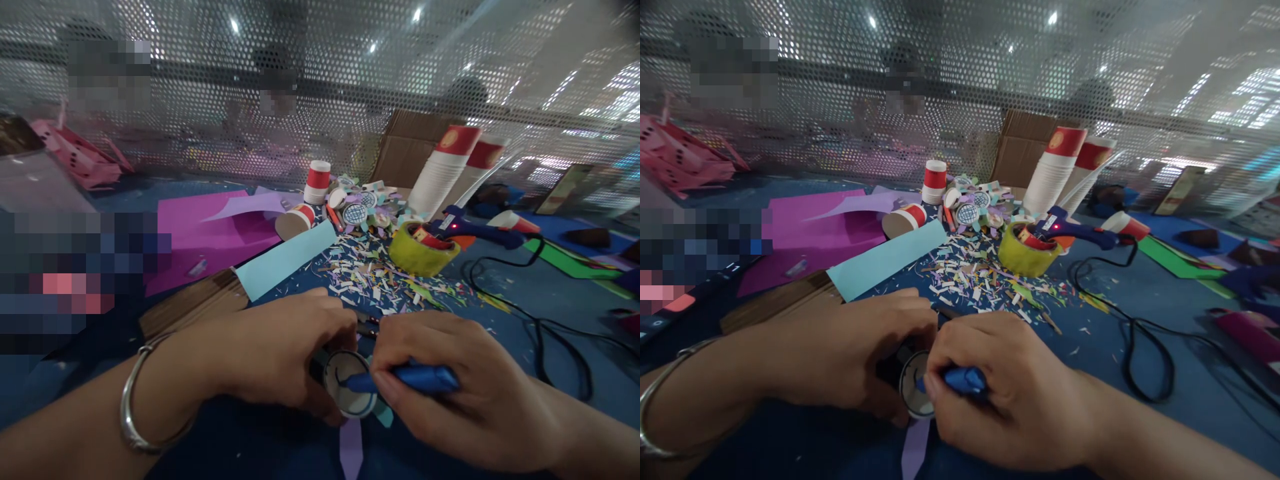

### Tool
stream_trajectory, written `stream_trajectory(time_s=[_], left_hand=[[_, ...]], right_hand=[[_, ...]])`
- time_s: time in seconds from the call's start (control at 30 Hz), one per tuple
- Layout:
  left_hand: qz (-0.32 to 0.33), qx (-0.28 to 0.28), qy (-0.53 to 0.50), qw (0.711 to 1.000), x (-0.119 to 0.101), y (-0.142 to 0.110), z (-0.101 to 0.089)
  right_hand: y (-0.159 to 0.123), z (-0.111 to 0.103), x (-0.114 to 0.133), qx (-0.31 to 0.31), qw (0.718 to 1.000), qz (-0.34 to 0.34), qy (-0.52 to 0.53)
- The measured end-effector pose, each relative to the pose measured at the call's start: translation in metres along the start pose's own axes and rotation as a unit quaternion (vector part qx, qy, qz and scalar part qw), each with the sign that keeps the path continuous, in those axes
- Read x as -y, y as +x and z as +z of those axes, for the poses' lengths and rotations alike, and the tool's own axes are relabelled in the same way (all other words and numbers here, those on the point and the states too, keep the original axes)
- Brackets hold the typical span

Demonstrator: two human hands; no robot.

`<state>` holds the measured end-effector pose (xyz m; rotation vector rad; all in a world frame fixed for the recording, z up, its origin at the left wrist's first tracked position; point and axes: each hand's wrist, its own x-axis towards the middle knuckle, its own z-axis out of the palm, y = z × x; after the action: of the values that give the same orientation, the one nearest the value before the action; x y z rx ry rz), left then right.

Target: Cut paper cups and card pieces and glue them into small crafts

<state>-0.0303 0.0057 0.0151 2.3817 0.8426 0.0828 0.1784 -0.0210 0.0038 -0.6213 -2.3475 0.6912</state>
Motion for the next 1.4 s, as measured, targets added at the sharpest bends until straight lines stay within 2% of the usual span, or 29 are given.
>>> stream_trajectory(time_s=[0.4, 0.57, 0.73, 0.97, 1.2, 1.4], left_hand=[[-0.010, 0.006, 0.000, 1.000, -0.001, 0.000, 0.000], [0.001, 0.000, -0.001, 1.000, 0.000, 0.000, -0.001], [0.007, -0.002, 0.000, 1.000, 0.000, 0.000, -0.001], [0.004, 0.000, 0.001, 1.000, 0.001, 0.000, -0.001], [0.008, 0.011, 0.004, 1.000, 0.003, 0.001, 0.001], [0.018, -0.002, 0.000, 1.000, 0.003, 0.000, 0.003]], right_hand=[[0.000, -0.007, 0.000, 0.020, 0.999, 0.034, -0.010], [-0.002, -0.008, -0.003, -0.002, 0.998, 0.040, -0.048], [0.002, -0.007, -0.002, -0.022, 0.996, 0.029, -0.085], [0.004, -0.003, -0.001, -0.038, 0.995, 0.005, -0.087], [0.004, 0.003, -0.002, -0.047, 0.996, -0.013, -0.071], [0.004, 0.004, -0.001, -0.046, 0.998, -0.016, -0.046]])
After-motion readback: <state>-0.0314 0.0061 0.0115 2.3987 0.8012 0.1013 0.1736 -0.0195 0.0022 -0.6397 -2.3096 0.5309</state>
